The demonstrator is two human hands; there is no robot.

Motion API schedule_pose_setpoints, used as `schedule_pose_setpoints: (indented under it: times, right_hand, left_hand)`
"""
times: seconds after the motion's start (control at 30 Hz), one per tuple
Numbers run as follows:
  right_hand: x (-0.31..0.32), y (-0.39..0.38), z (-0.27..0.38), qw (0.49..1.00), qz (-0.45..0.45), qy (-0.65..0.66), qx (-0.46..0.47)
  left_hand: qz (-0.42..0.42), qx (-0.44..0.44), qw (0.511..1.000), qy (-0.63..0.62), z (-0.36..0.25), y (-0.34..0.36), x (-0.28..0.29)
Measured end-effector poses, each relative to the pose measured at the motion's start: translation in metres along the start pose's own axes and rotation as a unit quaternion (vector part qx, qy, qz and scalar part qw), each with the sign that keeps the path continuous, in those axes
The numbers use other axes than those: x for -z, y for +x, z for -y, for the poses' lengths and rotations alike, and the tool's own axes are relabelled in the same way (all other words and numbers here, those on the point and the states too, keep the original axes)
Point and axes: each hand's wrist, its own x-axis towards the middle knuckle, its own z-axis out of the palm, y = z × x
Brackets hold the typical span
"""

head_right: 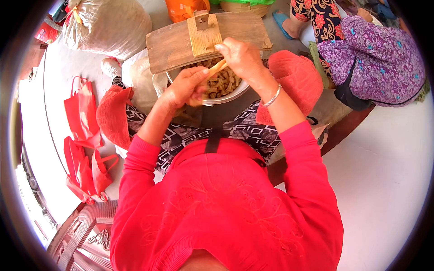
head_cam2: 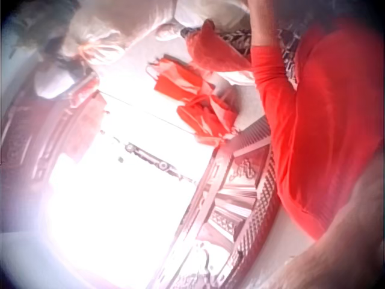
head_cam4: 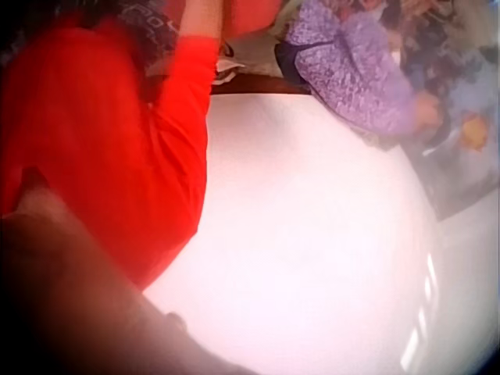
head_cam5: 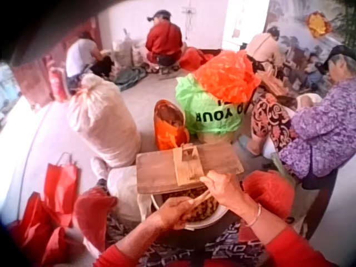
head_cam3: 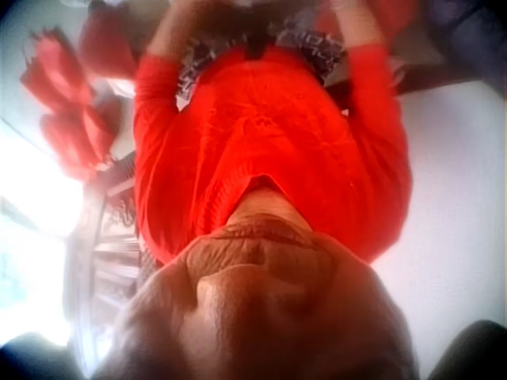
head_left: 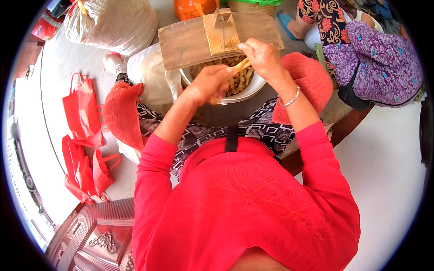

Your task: The person takes sheets of dried bean curd skin from a large plastic bag and folds them by hand into small rectangular bundles, then places the finished pieces into a white bucket.

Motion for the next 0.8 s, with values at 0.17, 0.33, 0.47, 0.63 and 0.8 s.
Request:
schedule_pose_setpoints:
  times: [0.17,0.33,0.47,0.63,0.8]
  right_hand:
    - [-0.003,-0.047,0.017,0.937,0.31,0.16,-0.028]
    - [0.014,-0.055,0.07,0.678,0.187,0.681,-0.202]
    - [-0.016,-0.034,0.04,0.899,-0.012,0.422,-0.119]
    - [-0.029,-0.035,0.038,0.986,-0.077,0.136,-0.066]
    - [-0.026,-0.045,0.038,0.998,-0.06,0.026,-0.002]
  left_hand:
    - [-0.153,-0.189,0.87,0.429,-0.025,-0.006,0.004]
    - [-0.088,-0.169,0.98,0.054,-0.005,-0.005,-0.017]
    - [-0.014,-0.093,0.991,-0.1,-0.004,-0.013,-0.032]
    - [-0.006,-0.09,0.975,-0.201,0.003,-0.003,-0.038]
    - [0.037,-0.027,0.967,-0.25,0.025,-0.008,-0.029]
